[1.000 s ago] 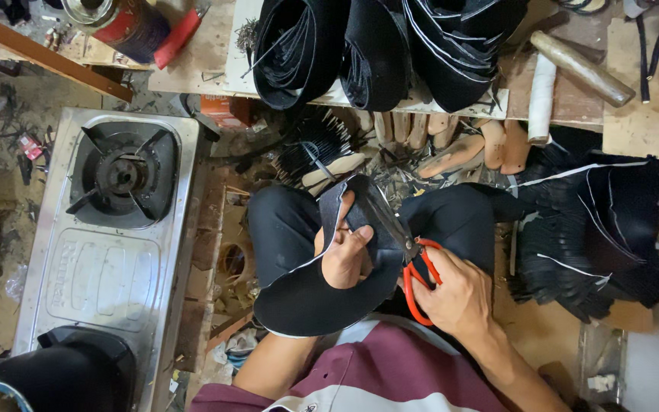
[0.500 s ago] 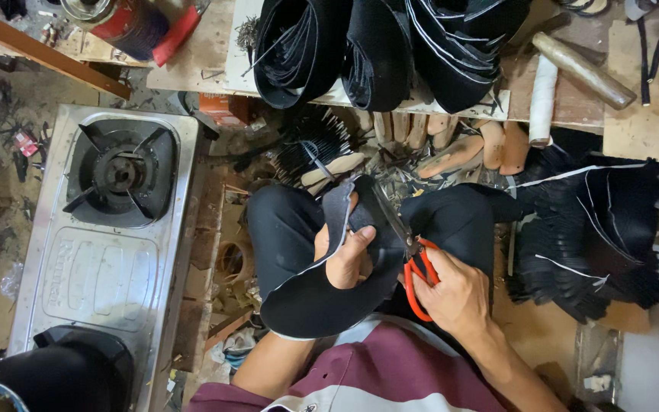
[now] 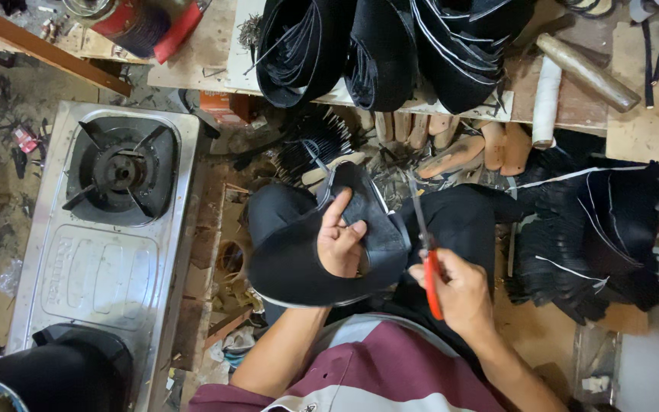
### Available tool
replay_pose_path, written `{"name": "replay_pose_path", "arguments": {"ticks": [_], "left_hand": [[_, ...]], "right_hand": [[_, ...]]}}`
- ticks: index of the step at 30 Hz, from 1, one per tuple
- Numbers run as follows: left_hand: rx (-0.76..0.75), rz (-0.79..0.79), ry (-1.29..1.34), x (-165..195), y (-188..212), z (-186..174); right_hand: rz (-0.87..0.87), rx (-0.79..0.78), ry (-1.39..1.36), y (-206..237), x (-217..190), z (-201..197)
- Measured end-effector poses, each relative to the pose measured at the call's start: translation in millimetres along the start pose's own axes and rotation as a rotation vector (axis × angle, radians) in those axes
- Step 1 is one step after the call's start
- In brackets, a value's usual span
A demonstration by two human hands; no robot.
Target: The person uses red-handled scissors to trim the edges of black shoe insoles. They repeatedly pick up insoles from a nearby stack, cut along the perimeter, and place the trimmed pieces aside. The work is performed while sitting on the floor in a cluttered workshop.
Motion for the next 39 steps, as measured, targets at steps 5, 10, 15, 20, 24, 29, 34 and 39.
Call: {"name": "replay_pose_path", "arguments": {"ticks": [5, 10, 15, 20, 24, 29, 34, 39], "left_hand": [[0.006, -0.057, 0.033, 6, 1, -2], [-0.005, -0.128, 0.086, -7, 2, 8], [-0.072, -0.108, 0.087, -19, 10, 8], [-0.196, -0.153, 0.096, -32, 21, 18], [-0.242, -0.327, -0.092, -28, 29, 27], [-0.586, -0.129, -0.544, 15, 20, 57], [-0.275, -0.348, -0.375, 34, 16, 37], [-0.090, -0.500, -0.044, 36, 17, 12]], "right_hand": [[0.234, -0.011, -0.342, -4, 19, 3], [0.193, -0.080, -0.328, -3, 15, 10], [0.118, -0.198, -0.611, 4, 20, 26], [0.160, -0.268, -0.927, 7, 29, 42], [0.413, -0.317, -1.189, 9, 32, 48], [0.116, -0.482, -1.397, 7, 10, 22], [-0.110, -0.427, -1.315, 5, 25, -23], [0.153, -0.138, -1.257, 0, 69, -43]]}}
Point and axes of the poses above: each hand's wrist, its own y-axis away from the middle knuckle, its own z-axis out of the palm, x = y × z, the point moved 6 cm from there along -y, towards the middle knuckle, and after that the axes turned 1 degree about -x, right-handed, at the moved point
